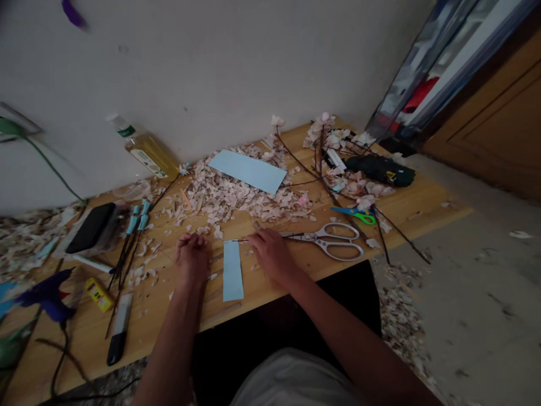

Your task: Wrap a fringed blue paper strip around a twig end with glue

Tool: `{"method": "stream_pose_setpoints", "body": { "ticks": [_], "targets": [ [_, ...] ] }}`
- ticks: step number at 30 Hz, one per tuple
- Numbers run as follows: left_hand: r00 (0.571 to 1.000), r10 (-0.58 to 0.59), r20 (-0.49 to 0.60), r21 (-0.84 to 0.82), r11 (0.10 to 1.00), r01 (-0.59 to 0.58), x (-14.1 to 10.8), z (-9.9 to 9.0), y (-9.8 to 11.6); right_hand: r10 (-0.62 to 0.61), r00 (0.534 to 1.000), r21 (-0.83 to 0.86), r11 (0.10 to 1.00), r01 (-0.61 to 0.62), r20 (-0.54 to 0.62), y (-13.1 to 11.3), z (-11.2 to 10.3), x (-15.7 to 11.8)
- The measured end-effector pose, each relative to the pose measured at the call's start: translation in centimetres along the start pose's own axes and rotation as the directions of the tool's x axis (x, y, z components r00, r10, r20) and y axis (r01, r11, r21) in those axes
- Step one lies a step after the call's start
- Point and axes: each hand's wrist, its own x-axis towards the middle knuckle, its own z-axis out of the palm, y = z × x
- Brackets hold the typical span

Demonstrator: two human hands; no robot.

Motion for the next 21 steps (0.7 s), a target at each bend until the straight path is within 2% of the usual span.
{"method": "stream_pose_setpoints", "body": {
  "ticks": [7, 12, 17, 21],
  "targets": [
    [0.998, 0.031, -0.047, -0.014, 0.999, -0.031, 0.6, -0.2, -0.2, 0.011, 1.000, -0.017, 1.000, -0.011, 0.009, -0.1, -0.2, 0.1],
    [0.999, 0.004, -0.044, -0.007, 1.000, -0.005, 0.5, 0.1, 0.1, 0.019, 1.000, -0.009, 1.000, -0.019, 0.020, -0.2, -0.2, 0.2],
    [0.999, -0.044, 0.008, -0.023, 0.999, 0.045, -0.7, 0.6, 1.3, 0.012, 1.000, -0.009, 1.000, -0.012, 0.000, -0.2, -0.3, 0.1],
    [0.989, -0.111, 0.096, -0.045, 0.992, 0.116, -1.4, 0.8, 1.9, -0.012, 0.995, 0.051, 0.999, 0.017, -0.104, -0.4, -0.8, 0.0]
  ]
}}
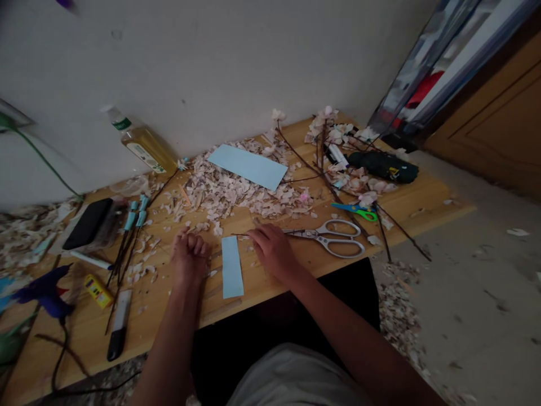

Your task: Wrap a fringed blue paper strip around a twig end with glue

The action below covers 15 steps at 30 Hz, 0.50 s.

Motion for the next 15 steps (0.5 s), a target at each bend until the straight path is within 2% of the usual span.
{"method": "stream_pose_setpoints", "body": {
  "ticks": [3, 7, 10, 13, 15],
  "targets": [
    [0.999, 0.028, 0.025, 0.051, 0.998, -0.030, 0.2, -0.2, -0.1, 0.004, 0.999, 0.033, 0.999, -0.003, -0.035, -0.2, -0.3, 0.0],
    [0.993, 0.109, 0.054, 0.250, 0.961, -0.119, 0.3, -0.8, -0.8, 0.004, 0.999, 0.041, 0.999, -0.002, -0.047, -0.3, -0.4, 0.0],
    [0.986, 0.109, 0.126, 0.407, 0.901, -0.152, -0.6, -1.0, -1.2, 0.006, 0.994, 0.076, 0.997, 0.002, -0.106, -0.4, -0.5, -0.5],
    [0.951, 0.051, 0.304, 0.539, 0.814, -0.216, -1.9, -0.7, -1.2, -0.150, 0.982, 0.047, 0.986, 0.157, -0.118, -0.5, -0.4, -1.4],
    [0.884, 0.022, 0.468, 0.579, 0.748, -0.325, -2.5, -0.3, -1.2, -0.291, 0.952, 0.017, 0.956, 0.294, -0.090, -0.5, -0.3, -1.8]
  ]
}}
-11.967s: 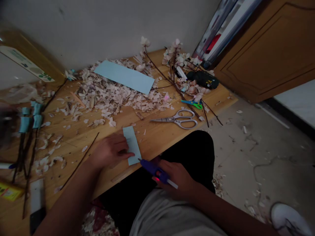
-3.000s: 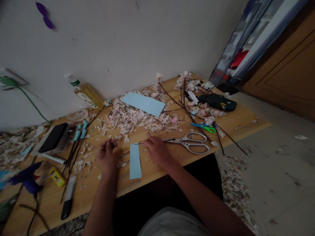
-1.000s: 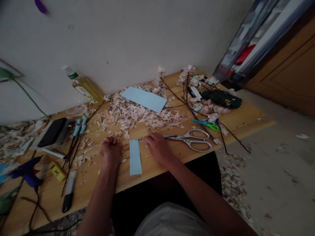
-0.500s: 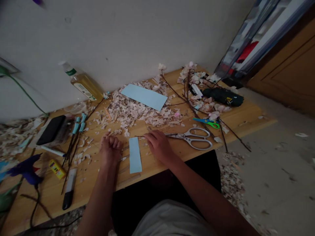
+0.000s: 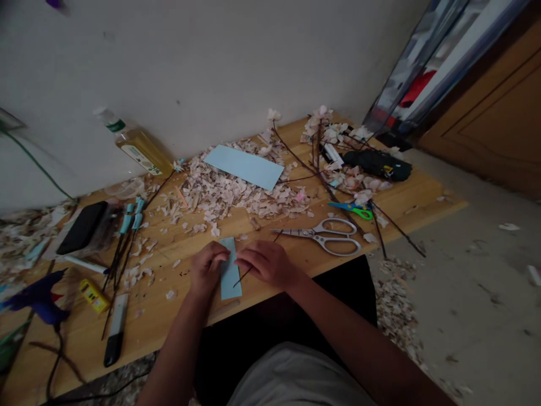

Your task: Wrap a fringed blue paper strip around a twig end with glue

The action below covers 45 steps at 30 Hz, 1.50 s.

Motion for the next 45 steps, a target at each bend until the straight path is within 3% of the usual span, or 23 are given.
{"method": "stream_pose_setpoints", "body": {
  "ticks": [2, 10, 14, 23, 39, 45],
  "targets": [
    [0.990, 0.088, 0.112, 0.070, 0.993, -0.096, 0.0, 0.3, 0.3, -0.076, 0.997, -0.004, 0.997, 0.076, 0.012, -0.1, 0.0, -0.2],
    [0.936, 0.260, 0.237, 0.182, 0.935, -0.305, 0.4, 0.6, 0.0, -0.118, 0.992, 0.082, 0.990, 0.114, 0.045, -0.3, -0.2, 0.3],
    [0.912, 0.314, 0.265, 0.192, 0.909, -0.369, 0.4, 0.6, -0.1, -0.095, 0.994, 0.095, 0.992, 0.089, 0.058, -0.1, 0.0, 0.1],
    [0.856, 0.415, 0.310, 0.241, 0.836, -0.493, 0.4, 0.5, -0.1, -0.163, 0.986, 0.088, 0.982, 0.164, -0.028, -0.4, -0.1, 0.9],
    [0.830, 0.405, 0.384, 0.225, 0.831, -0.509, 0.7, 0.4, -0.6, -0.177, 0.984, 0.110, 0.978, 0.175, 0.008, 0.0, 0.0, 0.4],
    [0.847, 0.381, 0.369, 0.282, 0.823, -0.493, 0.6, 0.1, -0.4, -0.152, 0.988, 0.103, 0.983, 0.153, -0.013, 0.1, 0.3, 1.1]
  ]
}}
